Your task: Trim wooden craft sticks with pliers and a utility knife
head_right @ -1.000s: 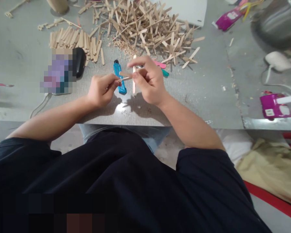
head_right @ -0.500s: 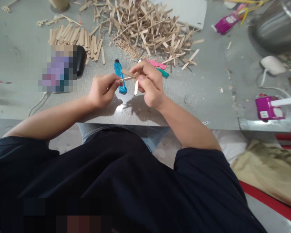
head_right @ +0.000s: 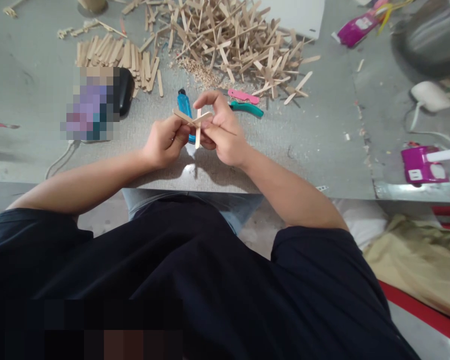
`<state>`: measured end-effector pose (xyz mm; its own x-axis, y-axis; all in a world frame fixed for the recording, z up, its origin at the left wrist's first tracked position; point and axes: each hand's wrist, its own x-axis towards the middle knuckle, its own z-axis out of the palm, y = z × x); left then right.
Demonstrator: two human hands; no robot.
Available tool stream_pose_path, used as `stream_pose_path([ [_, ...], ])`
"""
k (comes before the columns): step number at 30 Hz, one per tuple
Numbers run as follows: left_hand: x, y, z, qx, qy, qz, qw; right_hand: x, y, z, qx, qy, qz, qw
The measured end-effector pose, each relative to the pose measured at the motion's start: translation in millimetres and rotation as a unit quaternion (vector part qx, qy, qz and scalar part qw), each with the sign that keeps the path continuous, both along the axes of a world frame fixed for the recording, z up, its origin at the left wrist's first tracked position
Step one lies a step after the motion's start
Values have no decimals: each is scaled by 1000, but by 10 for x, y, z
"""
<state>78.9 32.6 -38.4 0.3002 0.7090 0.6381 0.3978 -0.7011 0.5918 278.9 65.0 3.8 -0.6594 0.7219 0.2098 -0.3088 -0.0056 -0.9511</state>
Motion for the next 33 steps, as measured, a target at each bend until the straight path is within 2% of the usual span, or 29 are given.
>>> stream_pose_path([
  [3, 6, 3, -26, 11, 9, 9, 1000, -12, -10, -14, 3, -18, -20, 1000],
  [9, -22, 18, -64, -9, 20, 29, 999, 8, 19, -53, 11, -65, -105, 992],
  [13, -31, 18, -77, -27, 13, 53, 998, 15, 62, -96, 38, -72, -98, 992],
  [17, -40, 21, -92, -26, 9, 72, 997, 30, 33, -56, 74, -88, -103, 988],
  [21, -44, 19, -94, -14, 15, 72, 997, 62, -44, 12, 197, -158, -157, 955],
  [24, -46, 6, -80, -10, 16, 71, 997, 111, -66, 24, 288, -218, -159, 919],
  [29, -46, -15, -19, -26, 28, 39, 998, 210, 3, -73, 358, -264, -125, 887],
  [33, -32, -41, 37, -36, 21, 14, 999, 241, 63, -167, 403, -286, -129, 860],
])
